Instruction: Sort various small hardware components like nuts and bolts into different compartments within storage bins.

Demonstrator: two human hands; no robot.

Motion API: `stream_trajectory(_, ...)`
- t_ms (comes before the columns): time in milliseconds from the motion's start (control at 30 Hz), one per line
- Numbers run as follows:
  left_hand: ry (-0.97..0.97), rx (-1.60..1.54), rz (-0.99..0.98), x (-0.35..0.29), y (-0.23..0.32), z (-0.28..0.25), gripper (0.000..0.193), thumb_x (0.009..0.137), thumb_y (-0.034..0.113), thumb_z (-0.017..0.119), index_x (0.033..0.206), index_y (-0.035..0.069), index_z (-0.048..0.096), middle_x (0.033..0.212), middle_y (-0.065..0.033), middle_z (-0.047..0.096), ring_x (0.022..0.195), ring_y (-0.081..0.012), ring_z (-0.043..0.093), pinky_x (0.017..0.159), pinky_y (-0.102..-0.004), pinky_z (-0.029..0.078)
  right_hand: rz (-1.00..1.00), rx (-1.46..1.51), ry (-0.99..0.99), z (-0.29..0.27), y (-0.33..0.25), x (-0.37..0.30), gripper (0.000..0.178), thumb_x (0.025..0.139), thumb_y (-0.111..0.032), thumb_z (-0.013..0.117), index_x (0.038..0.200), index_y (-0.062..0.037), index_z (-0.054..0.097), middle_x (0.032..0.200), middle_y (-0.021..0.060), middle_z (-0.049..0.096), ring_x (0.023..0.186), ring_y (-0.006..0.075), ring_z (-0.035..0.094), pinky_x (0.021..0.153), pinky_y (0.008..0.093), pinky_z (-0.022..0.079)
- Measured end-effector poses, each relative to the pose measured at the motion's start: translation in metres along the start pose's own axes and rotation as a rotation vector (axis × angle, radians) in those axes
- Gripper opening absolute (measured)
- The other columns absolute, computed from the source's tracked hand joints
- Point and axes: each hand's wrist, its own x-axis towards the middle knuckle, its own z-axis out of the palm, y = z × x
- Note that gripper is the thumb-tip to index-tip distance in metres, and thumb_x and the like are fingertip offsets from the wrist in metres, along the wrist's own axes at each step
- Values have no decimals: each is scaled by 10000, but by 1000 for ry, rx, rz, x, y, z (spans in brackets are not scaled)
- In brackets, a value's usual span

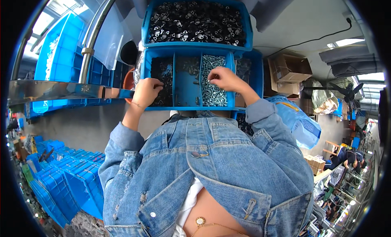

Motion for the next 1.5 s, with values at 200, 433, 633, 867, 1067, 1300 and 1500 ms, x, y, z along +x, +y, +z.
stream_trajectory(200, 58, -383, -190, -15, 12, -11, 153, 814, 84, 647, 923, -19, 671, 825, -142, 680, 716, -223, 661, 692, -272, 532, 179, 1448, -8, -18, -4, -34, 88, 826, -57, 577, 903, -18, 595, 902, 59, 601, 752, 158, 583, 678, 296, 499)
stream_trajectory(433, -1, -1077, -388, -5, 13, -10, 177, 897, 91, 584, 1004, -44, 628, 903, -118, 668, 749, -144, 664, 675, -228, 553, 86, 1691, -152, -13, -6, -32, 204, 856, -213, 502, 888, -28, 584, 868, 70, 556, 674, 167, 505, 626, 291, 451)
stream_trajectory(633, 91, -446, -286, 3, 21, -5, 160, 891, 49, 555, 1018, -29, 614, 887, -107, 664, 742, -141, 648, 639, -214, 520, 62, 301, 227, 1, -23, -19, 172, 831, -178, 576, 839, -12, 621, 792, 107, 634, 708, 213, 615, 638, 351, 497)
stream_trajectory(867, -95, -1334, -428, 31, 47, 2, 86, 860, 100, 498, 859, 47, 566, 768, -18, 576, 646, -90, 531, 599, -218, 442, 64, -669, -87, 33, -23, -2, 152, 673, -106, 615, 788, -16, 655, 804, 184, 657, 747, 362, 642, 651, 428, 527)
stream_trajectory(1067, -218, -185, -20, 68, 59, 56, 194, 736, 194, 623, 825, 22, 641, 839, -122, 651, 768, -243, 628, 653, -331, 491, 112, 108, -69, -6, 9, 7, 131, 709, -151, 612, 737, -24, 629, 663, 90, 625, 582, 187, 605, 550, 342, 506)
stream_trajectory(1300, -180, 519, 215, 65, 54, 104, 132, 689, 96, 609, 799, 42, 657, 906, -125, 645, 875, -291, 637, 700, -391, 545, 140, 1265, 245, -110, -5, 55, 173, 830, -208, 550, 758, -51, 560, 675, 21, 491, 566, 106, 432, 443, 246, 303)
stream_trajectory(1500, -211, 571, 241, 65, 54, 109, 111, 681, 135, 649, 757, 59, 678, 884, -132, 662, 841, -282, 654, 671, -389, 547, 222, -160, 598, -115, 2, 160, 513, 864, -444, 559, 918, 62, 628, 919, 223, 646, 833, 379, 623, 758, 425, 487)
